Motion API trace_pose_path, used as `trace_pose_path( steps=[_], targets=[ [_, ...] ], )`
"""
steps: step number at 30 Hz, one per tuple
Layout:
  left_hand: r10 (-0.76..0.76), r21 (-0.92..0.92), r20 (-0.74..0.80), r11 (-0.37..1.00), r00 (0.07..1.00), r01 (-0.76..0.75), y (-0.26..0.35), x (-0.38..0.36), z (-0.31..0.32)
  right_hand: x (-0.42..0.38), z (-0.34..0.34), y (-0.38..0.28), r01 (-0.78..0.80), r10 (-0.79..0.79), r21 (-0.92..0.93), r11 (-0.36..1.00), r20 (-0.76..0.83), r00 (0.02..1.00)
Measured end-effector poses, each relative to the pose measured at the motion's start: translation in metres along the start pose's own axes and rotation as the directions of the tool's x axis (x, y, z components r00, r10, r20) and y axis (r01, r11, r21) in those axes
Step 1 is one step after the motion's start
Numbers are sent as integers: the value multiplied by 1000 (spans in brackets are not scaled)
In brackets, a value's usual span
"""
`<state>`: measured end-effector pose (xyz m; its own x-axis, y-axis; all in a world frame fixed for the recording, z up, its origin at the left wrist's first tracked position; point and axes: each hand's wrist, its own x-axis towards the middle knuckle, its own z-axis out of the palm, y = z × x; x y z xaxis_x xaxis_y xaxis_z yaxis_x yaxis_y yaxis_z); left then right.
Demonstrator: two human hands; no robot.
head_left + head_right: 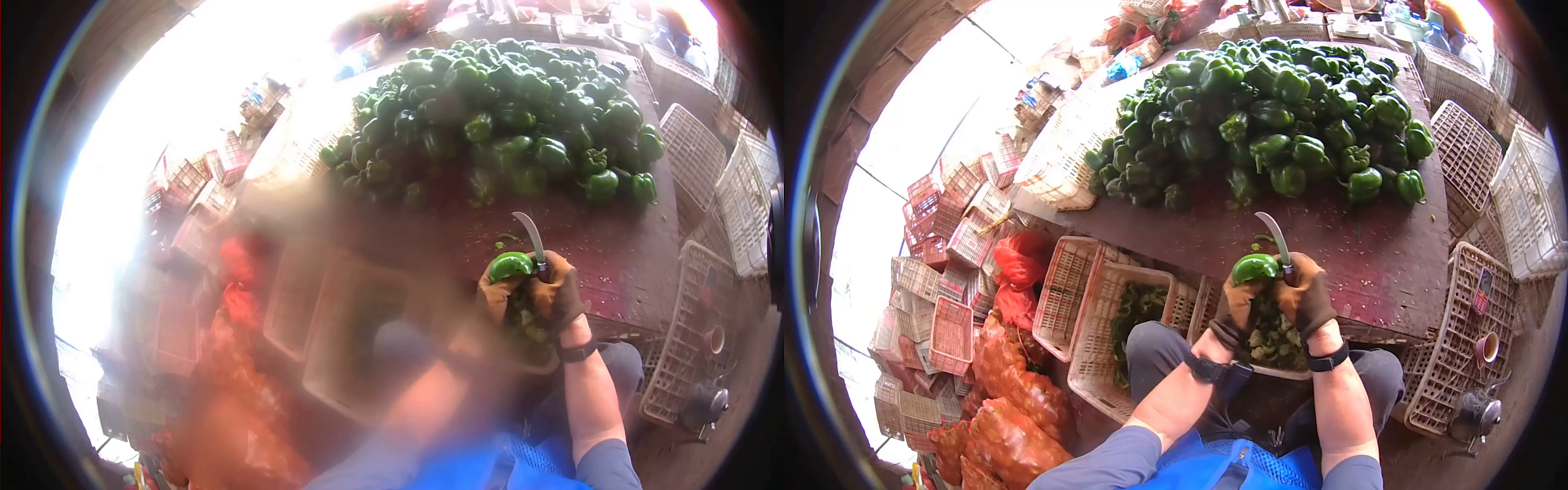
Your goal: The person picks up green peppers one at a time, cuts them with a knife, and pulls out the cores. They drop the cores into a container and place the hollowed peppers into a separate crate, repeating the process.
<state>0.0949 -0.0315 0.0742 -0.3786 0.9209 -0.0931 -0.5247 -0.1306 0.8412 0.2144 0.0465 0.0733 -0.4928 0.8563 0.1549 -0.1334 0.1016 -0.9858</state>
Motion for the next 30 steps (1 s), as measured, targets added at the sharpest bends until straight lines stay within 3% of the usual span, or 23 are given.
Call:
trace_pose_path(
  steps=[1, 2, 4, 7, 8, 9, 11, 14, 15, 16, 18, 19, 22, 23, 24, 26, 27, 28, 30],
  targets=[
    [14, -14, 4, 1000, 1000, -14, -7, 0, -4, 1, -2, 9, 54, -56, -70, 996, -17, 998],
    [80, 143, 27, 986, 996, -83, -13, -2, -11, 0, -1, 17, 107, -113, -139, 984, -30, 993],
    [196, 436, 100, 873, 976, -220, -13, -6, -15, -3, 5, 7, 8, -8, -4, 1000, -31, 999],
    [143, 272, -76, 955, 987, -117, -35, 14, -40, -2, 9, -9, -205, 195, 238, 949, 67, 979],
    [115, 210, -133, 974, 984, -86, -42, 17, -50, 0, 5, -15, -242, 218, 220, 945, 128, 968],
    [-47, 101, -209, 992, 977, 69, -25, 8, -44, 3, 0, -20, -278, 241, 199, 940, 188, 952],
    [-38, 39, -162, 998, 986, 45, -6, 2, -37, 3, -2, -36, -337, 288, 165, 927, 265, 920],
    [25, -7, -159, 1000, 987, -26, -11, 1, -42, -1, 11, -32, -258, 237, 89, 962, 195, 952],
    [56, -12, -170, 998, 984, -59, -19, 4, -46, 0, 17, -15, -116, 107, 69, 991, 124, 986],
    [77, -24, -198, 996, 977, -83, -35, 10, -57, 0, 18, -8, -4, 15, -107, 994, 103, 995],
    [107, -47, -253, 991, 961, -123, -56, 15, -71, -1, 17, 0, 198, -170, -447, 872, 104, 980],
    [80, -115, -287, 986, 954, -118, -59, 12, -65, -4, 20, -5, 226, -207, -480, 848, 93, 974],
    [-98, -183, -503, 983, 859, 5, -46, 4, -39, -4, 31, 17, -40, 35, -72, 997, -73, 997],
    [14, -53, -473, 998, 881, -44, -69, 13, -64, -1, 30, 23, -141, 152, 130, 981, -80, 985],
    [-17, -53, -411, 999, 911, -5, -58, 7, -65, -2, 32, 8, -168, 199, 253, 953, -102, 975],
    [-71, -43, -279, 997, 958, 61, 1, -9, -58, 1, 29, -1, -226, 245, 337, 914, -13, 969],
    [-89, -377, -150, 926, 985, 27, 38, -15, -57, 2, 27, -4, -250, 252, 290, 924, 31, 967],
    [96, -193, -158, 973, 983, -126, 48, -16, -76, 0, 24, -7, -273, 264, 244, 931, 69, 962],
    [169, 63, -210, 985, 963, -159, 102, -27, -114, -1, 19, -9, -333, 312, 139, 933, 154, 938]
  ],
)
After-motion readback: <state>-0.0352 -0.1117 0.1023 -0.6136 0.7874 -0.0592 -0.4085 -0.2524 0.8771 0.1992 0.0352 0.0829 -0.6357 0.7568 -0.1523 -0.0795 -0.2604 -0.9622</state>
